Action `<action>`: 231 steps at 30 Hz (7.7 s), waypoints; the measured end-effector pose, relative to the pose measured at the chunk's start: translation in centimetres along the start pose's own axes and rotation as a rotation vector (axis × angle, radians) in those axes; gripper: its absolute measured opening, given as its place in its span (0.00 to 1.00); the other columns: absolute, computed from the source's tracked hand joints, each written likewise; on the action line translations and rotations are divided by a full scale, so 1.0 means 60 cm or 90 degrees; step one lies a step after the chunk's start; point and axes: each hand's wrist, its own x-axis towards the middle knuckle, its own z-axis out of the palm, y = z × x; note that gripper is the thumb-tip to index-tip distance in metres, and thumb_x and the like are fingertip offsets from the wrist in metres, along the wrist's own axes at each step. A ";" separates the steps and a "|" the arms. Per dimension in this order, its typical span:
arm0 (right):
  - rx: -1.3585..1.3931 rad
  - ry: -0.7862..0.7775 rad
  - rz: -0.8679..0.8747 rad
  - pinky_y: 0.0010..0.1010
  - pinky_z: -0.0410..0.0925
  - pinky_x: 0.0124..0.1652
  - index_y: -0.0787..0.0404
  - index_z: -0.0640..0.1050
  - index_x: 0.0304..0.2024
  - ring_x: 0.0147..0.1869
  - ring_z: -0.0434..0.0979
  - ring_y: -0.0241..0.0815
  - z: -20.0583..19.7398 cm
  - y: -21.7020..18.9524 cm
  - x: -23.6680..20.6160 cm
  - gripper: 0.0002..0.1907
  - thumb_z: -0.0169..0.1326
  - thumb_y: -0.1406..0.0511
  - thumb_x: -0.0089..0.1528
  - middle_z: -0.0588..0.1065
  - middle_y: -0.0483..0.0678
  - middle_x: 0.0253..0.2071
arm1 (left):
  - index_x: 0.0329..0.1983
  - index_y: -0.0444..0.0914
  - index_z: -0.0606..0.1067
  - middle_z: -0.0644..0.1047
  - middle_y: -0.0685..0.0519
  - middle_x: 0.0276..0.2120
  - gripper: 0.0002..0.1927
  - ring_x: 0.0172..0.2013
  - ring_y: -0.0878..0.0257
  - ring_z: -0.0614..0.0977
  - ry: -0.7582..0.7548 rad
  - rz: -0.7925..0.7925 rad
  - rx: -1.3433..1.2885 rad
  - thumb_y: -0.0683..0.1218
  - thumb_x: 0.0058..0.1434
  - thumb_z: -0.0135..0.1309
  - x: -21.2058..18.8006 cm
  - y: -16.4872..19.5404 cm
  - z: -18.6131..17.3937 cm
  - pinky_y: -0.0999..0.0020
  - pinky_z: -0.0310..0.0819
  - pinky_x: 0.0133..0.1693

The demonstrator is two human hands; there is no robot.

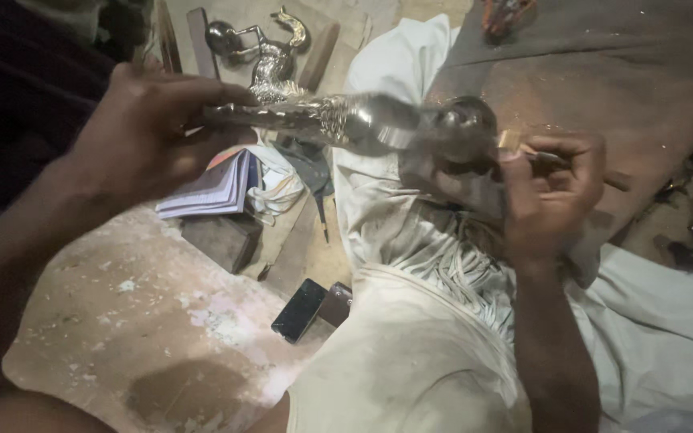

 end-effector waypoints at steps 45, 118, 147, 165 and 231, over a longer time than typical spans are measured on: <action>0.138 -0.002 -0.033 0.21 0.79 0.47 0.67 0.72 0.48 0.47 0.82 0.34 0.059 -0.044 0.014 0.09 0.60 0.76 0.71 0.76 0.52 0.46 | 0.73 0.47 0.67 0.73 0.51 0.40 0.31 0.51 0.54 0.78 0.175 0.393 0.334 0.50 0.70 0.66 0.123 -0.141 0.122 0.53 0.74 0.62; 0.047 -0.069 -0.177 0.22 0.77 0.45 0.64 0.76 0.45 0.47 0.83 0.37 0.042 -0.032 0.017 0.07 0.60 0.78 0.70 0.80 0.53 0.45 | 0.77 0.45 0.61 0.78 0.44 0.48 0.50 0.50 0.50 0.81 0.009 0.249 0.128 0.32 0.49 0.60 0.100 -0.155 0.174 0.59 0.83 0.46; 0.055 -0.110 -0.203 0.31 0.79 0.58 0.64 0.75 0.45 0.51 0.83 0.40 0.036 -0.031 0.023 0.09 0.59 0.79 0.69 0.79 0.53 0.43 | 0.79 0.53 0.55 0.80 0.39 0.49 0.51 0.43 0.47 0.84 -0.181 0.051 -0.013 0.30 0.53 0.52 0.080 -0.161 0.181 0.53 0.81 0.47; 0.084 -0.073 -0.122 0.27 0.79 0.52 0.68 0.73 0.49 0.51 0.84 0.41 0.037 -0.041 0.041 0.08 0.58 0.78 0.72 0.79 0.56 0.45 | 0.57 0.41 0.80 0.82 0.48 0.46 0.18 0.44 0.61 0.85 0.039 0.074 -0.274 0.49 0.66 0.65 0.084 -0.176 0.168 0.69 0.83 0.46; 0.018 0.016 -0.110 0.18 0.71 0.35 0.66 0.77 0.46 0.36 0.79 0.32 0.039 -0.023 0.006 0.10 0.65 0.78 0.67 0.79 0.53 0.38 | 0.44 0.27 0.80 0.78 0.46 0.27 0.22 0.28 0.61 0.81 0.050 0.028 -0.276 0.52 0.64 0.69 0.090 -0.190 0.183 0.68 0.77 0.30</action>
